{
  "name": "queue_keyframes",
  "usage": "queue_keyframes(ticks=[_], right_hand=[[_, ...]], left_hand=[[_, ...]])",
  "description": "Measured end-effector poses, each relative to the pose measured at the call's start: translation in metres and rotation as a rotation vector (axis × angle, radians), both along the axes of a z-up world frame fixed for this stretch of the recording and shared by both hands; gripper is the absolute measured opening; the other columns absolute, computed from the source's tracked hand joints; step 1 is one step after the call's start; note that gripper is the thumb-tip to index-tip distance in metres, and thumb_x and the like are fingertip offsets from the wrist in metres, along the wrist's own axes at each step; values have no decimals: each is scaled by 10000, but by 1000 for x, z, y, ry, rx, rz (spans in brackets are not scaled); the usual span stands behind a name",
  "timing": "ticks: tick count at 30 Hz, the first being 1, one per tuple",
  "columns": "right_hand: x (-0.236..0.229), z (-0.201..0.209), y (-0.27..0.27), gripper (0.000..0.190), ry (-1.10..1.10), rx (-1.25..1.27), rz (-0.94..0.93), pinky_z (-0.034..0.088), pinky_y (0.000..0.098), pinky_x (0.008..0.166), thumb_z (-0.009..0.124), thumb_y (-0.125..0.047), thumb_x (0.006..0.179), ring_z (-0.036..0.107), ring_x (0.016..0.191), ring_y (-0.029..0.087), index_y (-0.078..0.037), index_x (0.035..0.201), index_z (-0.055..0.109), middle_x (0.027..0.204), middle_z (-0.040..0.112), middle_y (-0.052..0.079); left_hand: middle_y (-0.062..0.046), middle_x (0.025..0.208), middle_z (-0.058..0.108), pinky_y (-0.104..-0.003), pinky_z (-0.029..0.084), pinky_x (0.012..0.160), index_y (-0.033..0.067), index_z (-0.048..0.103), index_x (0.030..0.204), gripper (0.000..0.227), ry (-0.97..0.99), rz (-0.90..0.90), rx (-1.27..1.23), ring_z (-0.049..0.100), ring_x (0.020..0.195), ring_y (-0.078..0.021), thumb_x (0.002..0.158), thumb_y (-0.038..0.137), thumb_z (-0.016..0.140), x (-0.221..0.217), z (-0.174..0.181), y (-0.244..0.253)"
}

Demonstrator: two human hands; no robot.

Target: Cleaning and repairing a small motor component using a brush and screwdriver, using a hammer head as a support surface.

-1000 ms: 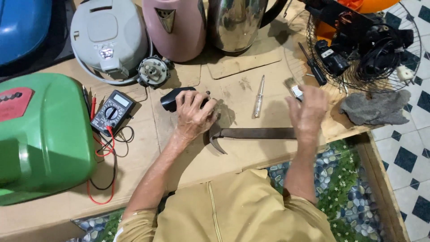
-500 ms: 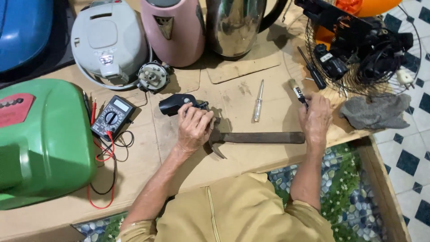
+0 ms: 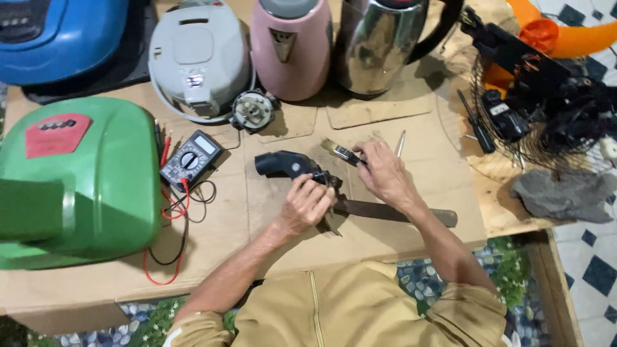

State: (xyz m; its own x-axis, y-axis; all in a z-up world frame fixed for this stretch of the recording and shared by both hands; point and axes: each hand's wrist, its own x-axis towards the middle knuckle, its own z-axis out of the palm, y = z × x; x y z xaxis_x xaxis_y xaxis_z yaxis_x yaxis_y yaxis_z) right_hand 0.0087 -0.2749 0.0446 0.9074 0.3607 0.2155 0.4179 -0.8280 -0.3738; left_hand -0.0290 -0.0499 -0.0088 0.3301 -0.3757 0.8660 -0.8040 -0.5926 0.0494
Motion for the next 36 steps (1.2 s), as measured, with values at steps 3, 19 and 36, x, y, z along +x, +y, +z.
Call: queue_keyframes(ticks=[3, 19, 36], right_hand=[[21, -23, 18, 415, -81, -103, 62, 520, 434, 916, 729, -169, 828, 645, 1013, 279, -154, 1229, 626, 976, 662, 71], [23, -39, 27, 209, -133, -247, 335, 522, 398, 744, 665, -121, 804, 564, 916, 304, -69, 953, 528, 903, 518, 100], [11, 8, 27, 218, -10, -137, 101, 584, 427, 749, 595, -275, 989, 682, 917, 303, -102, 1121, 617, 898, 610, 99]], left_hand=[[-109, 749, 583, -497, 588, 884, 23, 680, 873, 81, -12, -28, -12, 599, 665, -246, 949, 52, 684, -1, 16, -4], [-93, 778, 558, -521, 527, 940, 42, 652, 900, 242, 44, -94, -131, 575, 671, -251, 944, 279, 637, 0, 16, 5], [-58, 745, 685, -437, 554, 864, 69, 757, 971, 173, 445, -151, -584, 667, 699, -293, 870, 194, 821, 24, 6, 23]])
